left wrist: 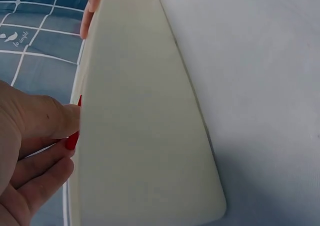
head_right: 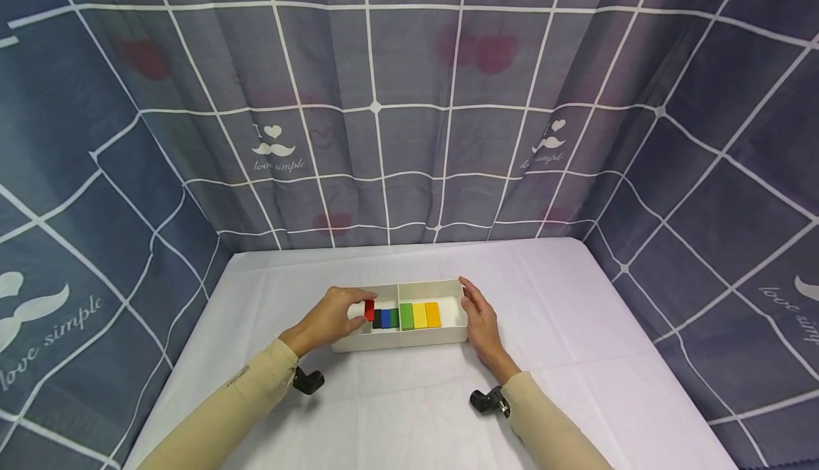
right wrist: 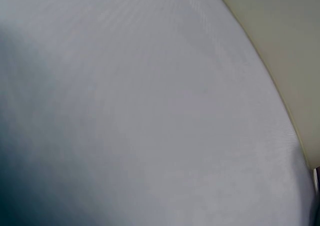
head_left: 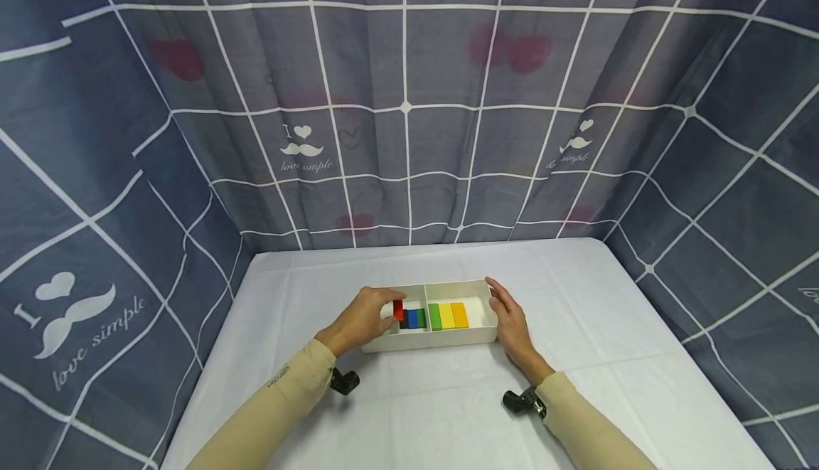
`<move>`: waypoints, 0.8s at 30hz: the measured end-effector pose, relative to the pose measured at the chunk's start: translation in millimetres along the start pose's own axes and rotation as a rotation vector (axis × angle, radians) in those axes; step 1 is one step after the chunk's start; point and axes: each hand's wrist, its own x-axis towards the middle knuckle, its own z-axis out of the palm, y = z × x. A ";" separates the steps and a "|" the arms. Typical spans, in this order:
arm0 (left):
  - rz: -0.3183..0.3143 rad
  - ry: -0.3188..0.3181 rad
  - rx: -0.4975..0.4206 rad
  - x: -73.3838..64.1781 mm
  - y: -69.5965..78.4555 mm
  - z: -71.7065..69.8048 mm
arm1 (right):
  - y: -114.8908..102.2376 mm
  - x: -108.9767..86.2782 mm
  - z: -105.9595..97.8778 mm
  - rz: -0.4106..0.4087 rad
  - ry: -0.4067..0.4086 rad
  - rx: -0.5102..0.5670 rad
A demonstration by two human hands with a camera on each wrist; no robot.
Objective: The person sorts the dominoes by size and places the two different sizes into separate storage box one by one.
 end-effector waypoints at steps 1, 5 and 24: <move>-0.004 -0.002 0.004 0.1 -1.2 0.6 | 0.1 0.2 0.0 0.000 -0.001 0.000; -0.014 -0.012 0.012 0.8 -5.3 2.0 | 1.4 1.4 1.0 0.002 0.004 -0.006; -0.055 -0.114 0.033 5.9 -20.5 12.5 | -6.4 -0.8 3.4 0.014 0.011 -0.018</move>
